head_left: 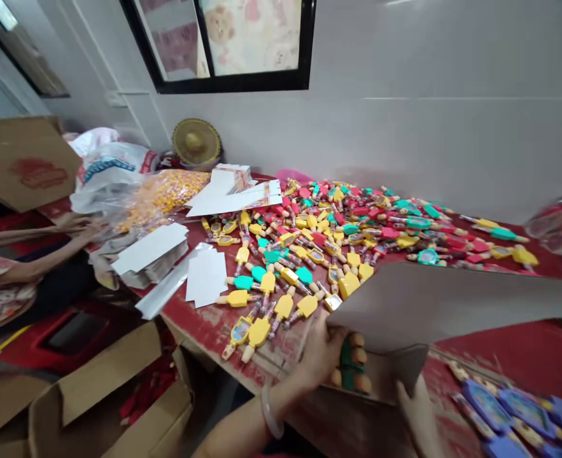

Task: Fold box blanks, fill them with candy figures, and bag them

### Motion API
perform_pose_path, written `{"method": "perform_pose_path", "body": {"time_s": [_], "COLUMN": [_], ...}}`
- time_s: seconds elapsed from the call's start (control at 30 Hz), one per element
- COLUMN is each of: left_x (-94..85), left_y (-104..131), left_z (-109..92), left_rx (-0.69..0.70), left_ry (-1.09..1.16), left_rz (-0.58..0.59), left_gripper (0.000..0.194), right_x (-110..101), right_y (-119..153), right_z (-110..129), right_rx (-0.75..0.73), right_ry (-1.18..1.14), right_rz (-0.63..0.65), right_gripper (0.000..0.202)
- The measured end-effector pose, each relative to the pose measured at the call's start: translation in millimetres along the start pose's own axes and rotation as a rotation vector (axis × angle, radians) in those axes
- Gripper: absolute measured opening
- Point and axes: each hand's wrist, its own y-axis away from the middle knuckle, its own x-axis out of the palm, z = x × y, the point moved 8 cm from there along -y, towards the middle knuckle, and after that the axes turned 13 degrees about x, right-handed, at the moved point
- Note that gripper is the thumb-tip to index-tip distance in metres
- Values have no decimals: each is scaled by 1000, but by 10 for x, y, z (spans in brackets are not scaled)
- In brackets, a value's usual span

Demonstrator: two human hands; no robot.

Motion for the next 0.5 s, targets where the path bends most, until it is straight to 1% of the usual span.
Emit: {"method": "perform_pose_path", "body": {"time_s": [0.07, 0.13, 0.17, 0.23, 0.3, 0.33, 0.4, 0.43, 0.5], "left_x": [20, -88, -183, -429, -711, -838, -1026, -1083, -1134], "left_y": [23, -8, -33, -90, -150, -183, -251, -278, -303], "left_z": [10, 19, 26, 51, 77, 86, 95, 96, 102], "left_rx": [12, 40, 53, 66, 71, 74, 76, 74, 68], "left_ry": [38, 43, 34, 4, -62, -107, -194, -227, -245], "left_rz": [50, 54, 42, -11, -93, -130, -188, -210, -236], "left_gripper": [24, 25, 25, 24, 24, 25, 29, 31, 34], "right_x": [-21, 0, 34, 136, 201, 187, 36, -87, -373], "right_y": [126, 332, 448, 654, 747, 732, 580, 462, 190], "right_z": [-124, -111, -62, 84, 265, 365, 549, 623, 728], "right_rx": [46, 62, 56, 37, 11, -12, -57, -74, -103], "right_ry": [20, 23, 18, -10, -33, -36, -30, -29, -46], "right_rz": [2, 59, 106, 227, 322, 343, 318, 288, 223], "right_gripper": [64, 65, 67, 69, 69, 67, 63, 61, 59]}}
